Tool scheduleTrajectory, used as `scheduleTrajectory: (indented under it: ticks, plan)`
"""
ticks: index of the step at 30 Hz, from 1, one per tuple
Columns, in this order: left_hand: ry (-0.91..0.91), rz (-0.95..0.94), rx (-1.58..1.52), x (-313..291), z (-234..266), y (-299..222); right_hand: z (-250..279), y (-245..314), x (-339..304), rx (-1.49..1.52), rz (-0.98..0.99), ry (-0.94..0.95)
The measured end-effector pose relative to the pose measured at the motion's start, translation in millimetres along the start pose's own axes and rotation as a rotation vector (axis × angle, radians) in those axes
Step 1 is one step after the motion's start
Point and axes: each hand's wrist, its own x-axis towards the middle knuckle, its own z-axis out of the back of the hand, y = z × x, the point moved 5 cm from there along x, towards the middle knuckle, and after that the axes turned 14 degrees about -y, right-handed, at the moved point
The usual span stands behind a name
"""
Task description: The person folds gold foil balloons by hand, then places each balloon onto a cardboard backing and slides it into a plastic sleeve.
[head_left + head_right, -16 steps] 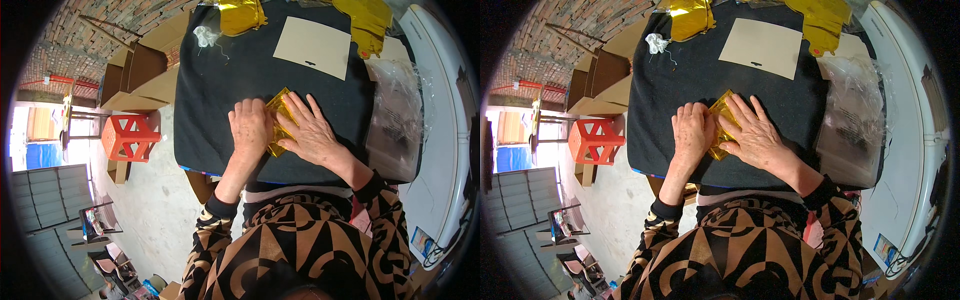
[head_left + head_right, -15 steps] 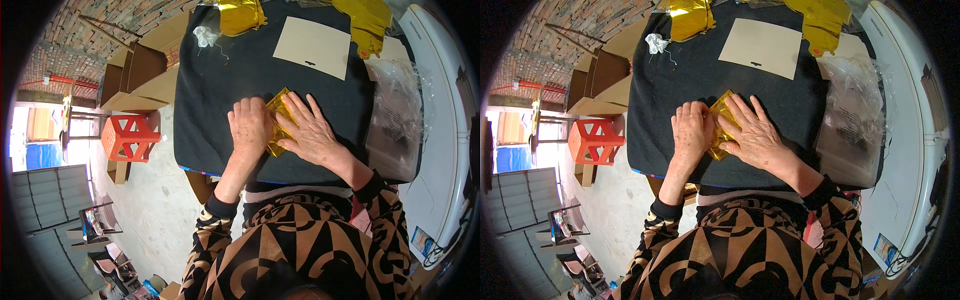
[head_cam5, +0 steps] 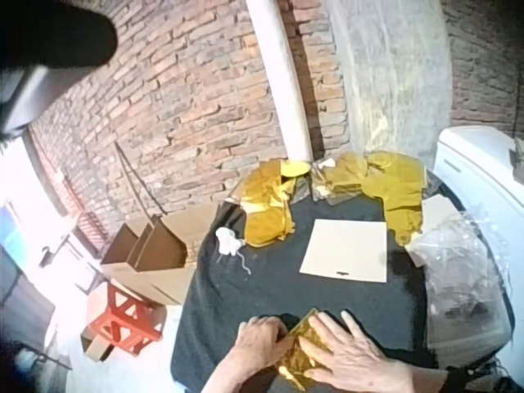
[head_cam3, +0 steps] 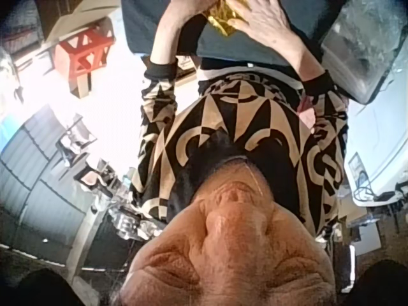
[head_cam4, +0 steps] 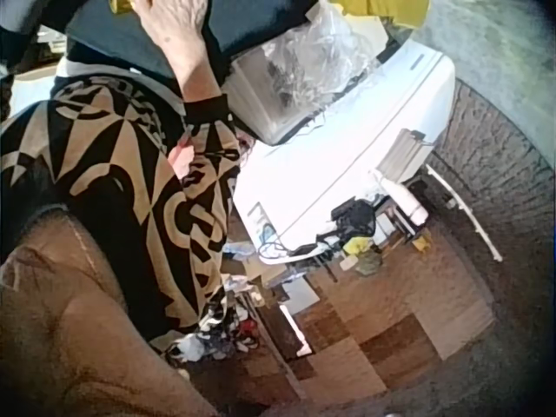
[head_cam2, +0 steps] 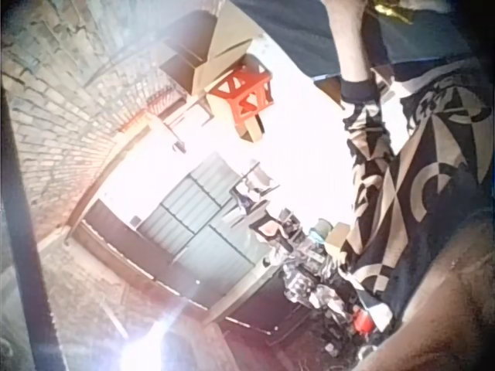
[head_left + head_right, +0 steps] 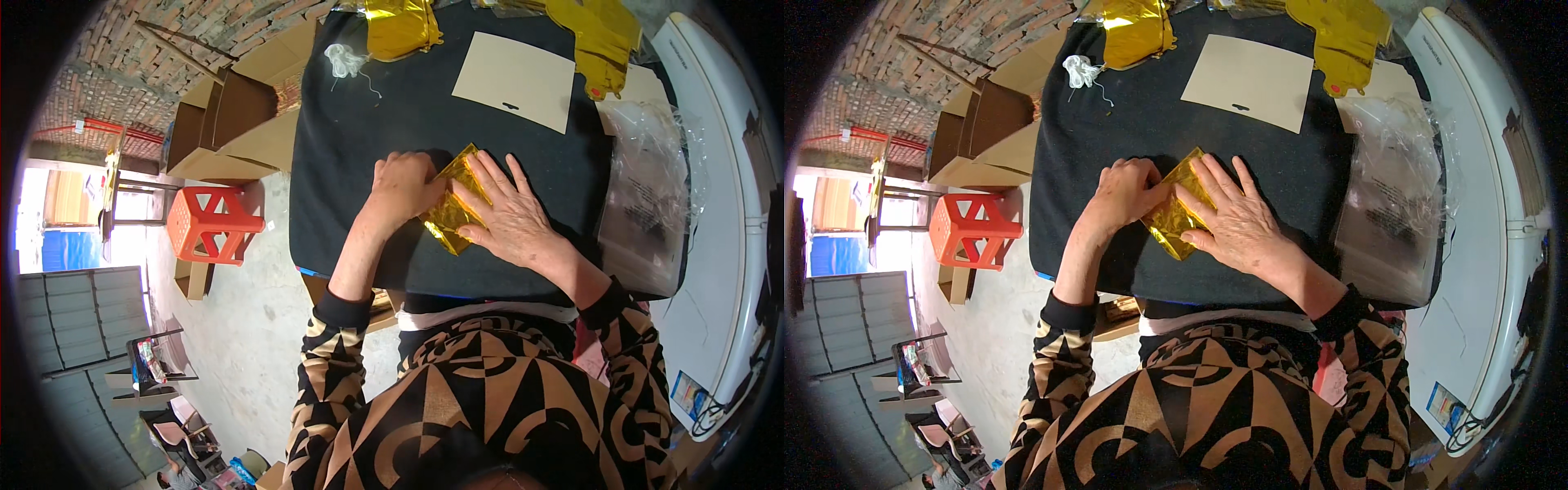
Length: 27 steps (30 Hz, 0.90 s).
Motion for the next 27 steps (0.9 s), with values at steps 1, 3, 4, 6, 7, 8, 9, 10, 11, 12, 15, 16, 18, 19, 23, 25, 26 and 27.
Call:
scheduleTrajectory:
  ticks: [1,3,4,6,7,8,9,10,11,12,15,16,18,19,23,25,26,27]
  plan:
    - [0.098,0.034,0.023,4,-2,1,0,0,0,0.002,0.001,-0.002]
    - [0.198,0.069,0.049,10,-3,3,-1,0,1,0.008,0.003,-0.009]
    - [0.247,0.107,0.015,11,-4,3,0,0,1,0.011,0.003,-0.009]
    - [0.299,0.15,-0.015,16,-4,4,-1,0,2,0.003,0.01,0.003]
    - [0.326,0.154,-0.034,19,-5,1,0,-1,2,0.001,0.008,0.003]
    - [0.353,0.158,-0.053,22,-6,-1,1,-1,1,-0.019,0.008,0.004]
    - [0.352,0.156,-0.054,26,-5,-2,2,-2,1,-0.039,0.008,0.005]
    - [0.426,0.144,-0.087,28,-6,-4,1,-2,1,-0.036,0.008,0.005]
    - [0.498,0.132,-0.121,29,-8,-6,0,-3,2,-0.042,0.004,0.004]
    - [0.522,0.153,-0.145,31,-9,-6,-1,-4,2,-0.05,-0.001,0.002]
    - [0.559,0.169,-0.235,33,-13,-1,-2,-3,3,-0.038,-0.008,-0.007]
    - [0.559,0.168,-0.235,31,-14,1,-2,-3,3,-0.039,-0.009,-0.007]
    - [0.572,0.205,-0.32,27,-18,4,-1,-1,3,-0.038,-0.01,0.008]
    - [0.573,0.204,-0.323,26,-19,5,-2,-2,2,-0.04,-0.011,0.01]
    - [0.582,0.21,-0.426,23,-29,13,-2,-3,2,-0.033,-0.01,0.002]
    - [0.571,0.191,-0.474,21,-33,18,-2,-4,2,-0.032,-0.006,0.012]
    - [0.544,0.195,-0.535,21,-35,21,-2,-5,3,-0.017,-0.001,0.014]
    - [0.515,0.2,-0.595,20,-35,23,-1,-6,4,-0.003,0.005,0.015]
